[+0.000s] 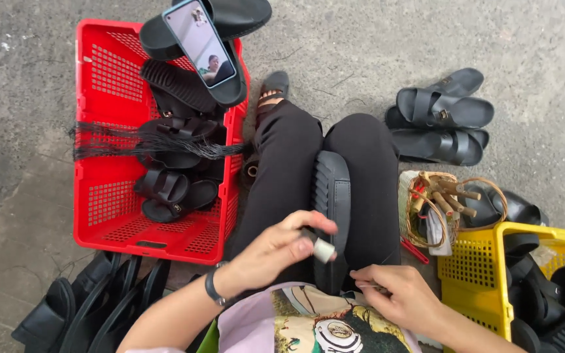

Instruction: Hand-sewing the sole of a black sandal using a needle and thread while sitting on the floor.

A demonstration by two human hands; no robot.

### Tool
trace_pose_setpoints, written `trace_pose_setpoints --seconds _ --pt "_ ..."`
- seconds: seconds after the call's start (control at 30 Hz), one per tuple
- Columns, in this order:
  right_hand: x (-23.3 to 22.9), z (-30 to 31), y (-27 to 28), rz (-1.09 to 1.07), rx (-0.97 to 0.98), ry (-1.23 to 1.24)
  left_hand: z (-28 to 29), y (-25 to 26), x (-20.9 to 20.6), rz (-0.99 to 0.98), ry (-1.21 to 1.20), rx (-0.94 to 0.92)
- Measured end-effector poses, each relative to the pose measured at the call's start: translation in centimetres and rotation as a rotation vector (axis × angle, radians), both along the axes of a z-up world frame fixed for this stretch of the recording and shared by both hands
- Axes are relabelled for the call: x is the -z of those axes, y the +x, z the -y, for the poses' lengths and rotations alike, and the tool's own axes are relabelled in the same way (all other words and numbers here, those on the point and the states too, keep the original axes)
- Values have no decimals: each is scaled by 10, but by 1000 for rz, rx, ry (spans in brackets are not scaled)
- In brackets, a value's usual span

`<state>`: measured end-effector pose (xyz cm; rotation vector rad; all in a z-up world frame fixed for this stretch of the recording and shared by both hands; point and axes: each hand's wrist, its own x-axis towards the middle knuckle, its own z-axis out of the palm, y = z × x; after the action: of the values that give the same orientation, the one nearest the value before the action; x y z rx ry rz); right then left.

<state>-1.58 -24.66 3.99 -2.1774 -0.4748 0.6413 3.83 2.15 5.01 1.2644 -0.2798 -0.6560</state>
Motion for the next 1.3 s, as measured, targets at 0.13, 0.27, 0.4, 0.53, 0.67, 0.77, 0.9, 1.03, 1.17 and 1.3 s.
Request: trace_pose_setpoints --seconds 0.13,0.27,0.4,0.53,0.67,0.77,0.9,1.03,1.17,1.3 --pt "3 -17 19 -119 91 160 15 42 27 -217 47 -170" --pt "5 -18 24 26 -9 115 19 56 48 -404 -115 -438" --pt "5 -5 13 333 -220 -278 -16 63 11 629 572 -378" --pt "-2 -3 18 559 -318 -379 -1 15 10 748 629 -304" --pt "-6 -5 22 635 -346 -402 13 -17 9 574 459 -89" --pt "-6 -4 24 626 -373 -406 14 -20 25 563 468 -140" --pt "-5 -1 27 582 -395 -404 13 -17 29 584 457 -148" --pt "-9 -4 28 614 -420 -430 12 -14 32 608 439 -166" --pt "-8 -16 22 641 -487 -493 14 -15 39 643 395 -223" --pt "14 -29 19 716 -463 -378 16 -15 41 669 409 -239"
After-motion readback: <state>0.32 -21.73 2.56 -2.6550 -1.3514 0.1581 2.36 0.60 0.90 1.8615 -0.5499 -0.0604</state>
